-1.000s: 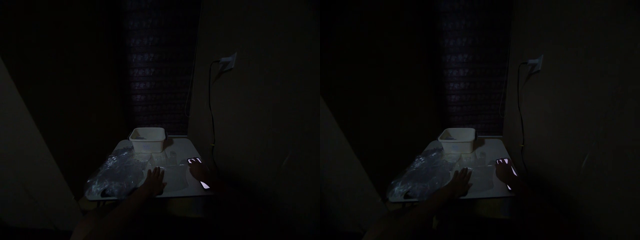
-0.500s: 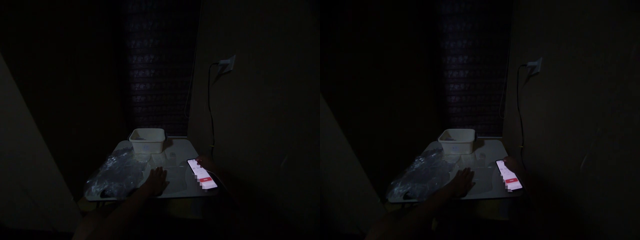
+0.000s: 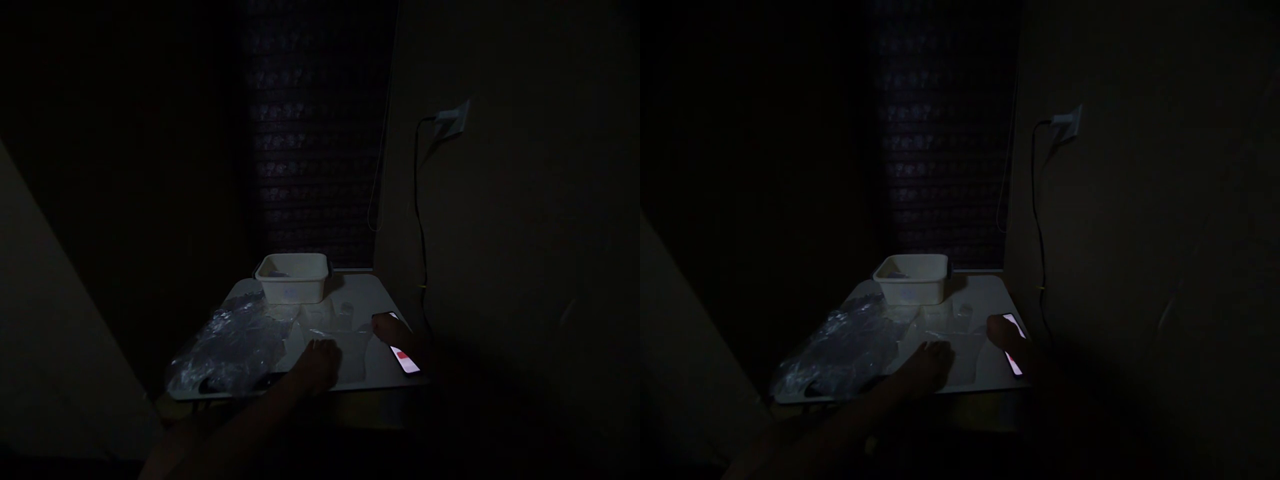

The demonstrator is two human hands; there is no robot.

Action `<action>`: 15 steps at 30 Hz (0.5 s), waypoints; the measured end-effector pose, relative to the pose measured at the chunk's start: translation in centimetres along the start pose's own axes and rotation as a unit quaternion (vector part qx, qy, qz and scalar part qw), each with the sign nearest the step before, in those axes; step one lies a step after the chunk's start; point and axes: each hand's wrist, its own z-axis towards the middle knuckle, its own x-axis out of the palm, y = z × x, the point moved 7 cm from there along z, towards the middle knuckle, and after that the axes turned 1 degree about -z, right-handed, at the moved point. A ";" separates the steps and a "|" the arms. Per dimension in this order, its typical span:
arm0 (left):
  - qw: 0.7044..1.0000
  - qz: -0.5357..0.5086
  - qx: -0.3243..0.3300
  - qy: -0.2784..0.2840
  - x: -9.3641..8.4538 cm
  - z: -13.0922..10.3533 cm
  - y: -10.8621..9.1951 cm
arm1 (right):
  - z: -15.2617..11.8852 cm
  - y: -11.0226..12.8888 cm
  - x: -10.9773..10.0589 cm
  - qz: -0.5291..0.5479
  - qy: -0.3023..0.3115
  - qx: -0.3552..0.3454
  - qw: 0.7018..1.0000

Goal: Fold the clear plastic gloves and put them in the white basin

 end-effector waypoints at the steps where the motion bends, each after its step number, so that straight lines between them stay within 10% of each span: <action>1: 1.000 -0.005 0.019 -0.007 -0.1 0.0 -0.7 | -0.1 0.1 0.5 0.025 0.016 0.014 0.999; 7: 0.996 -0.027 0.088 -0.013 0.9 0.3 -4.9 | -0.7 1.4 1.7 0.101 0.056 0.006 0.993; 15: 0.994 -0.018 0.106 0.000 1.0 -0.2 -6.0 | 0.8 2.8 0.5 0.120 -0.041 -0.081 0.989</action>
